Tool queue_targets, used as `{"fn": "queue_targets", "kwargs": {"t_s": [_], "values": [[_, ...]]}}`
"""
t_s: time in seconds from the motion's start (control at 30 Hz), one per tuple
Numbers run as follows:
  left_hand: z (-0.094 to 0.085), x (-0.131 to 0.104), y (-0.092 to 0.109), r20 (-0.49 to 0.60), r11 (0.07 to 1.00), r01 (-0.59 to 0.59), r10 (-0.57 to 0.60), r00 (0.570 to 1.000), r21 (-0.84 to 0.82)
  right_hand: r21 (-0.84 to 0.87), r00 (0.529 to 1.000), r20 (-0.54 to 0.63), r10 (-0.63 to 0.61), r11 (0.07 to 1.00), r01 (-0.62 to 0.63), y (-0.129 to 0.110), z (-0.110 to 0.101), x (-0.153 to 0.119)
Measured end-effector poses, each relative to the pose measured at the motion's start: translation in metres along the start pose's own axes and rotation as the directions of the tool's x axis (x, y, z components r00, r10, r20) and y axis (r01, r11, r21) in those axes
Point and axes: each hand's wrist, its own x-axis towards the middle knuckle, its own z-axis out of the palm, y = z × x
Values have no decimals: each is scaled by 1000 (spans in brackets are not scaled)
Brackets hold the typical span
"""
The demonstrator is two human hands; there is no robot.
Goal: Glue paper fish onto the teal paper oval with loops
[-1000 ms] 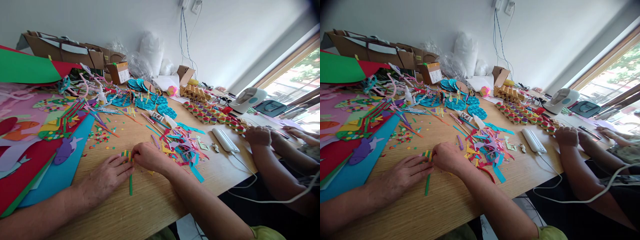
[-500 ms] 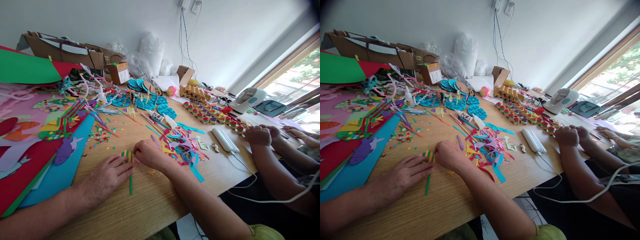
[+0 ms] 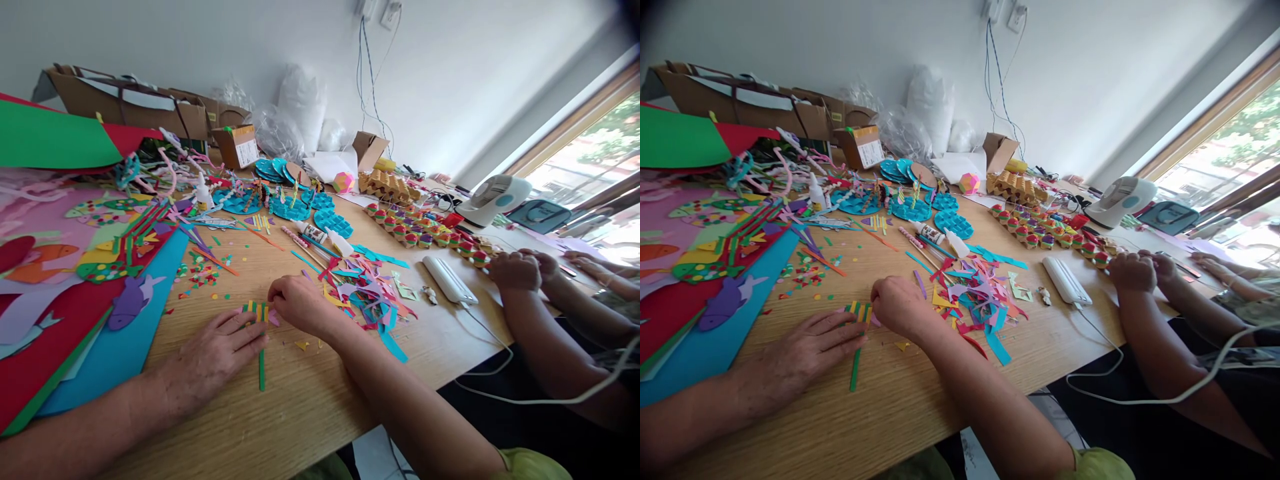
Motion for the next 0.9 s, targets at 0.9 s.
{"fn": "queue_targets", "kwargs": {"t_s": [0.9], "values": [[-24, -10, -48, 486, 497, 802, -638, 597, -333, -94, 1000, -21, -23, 995, 21, 18, -4, -27]]}}
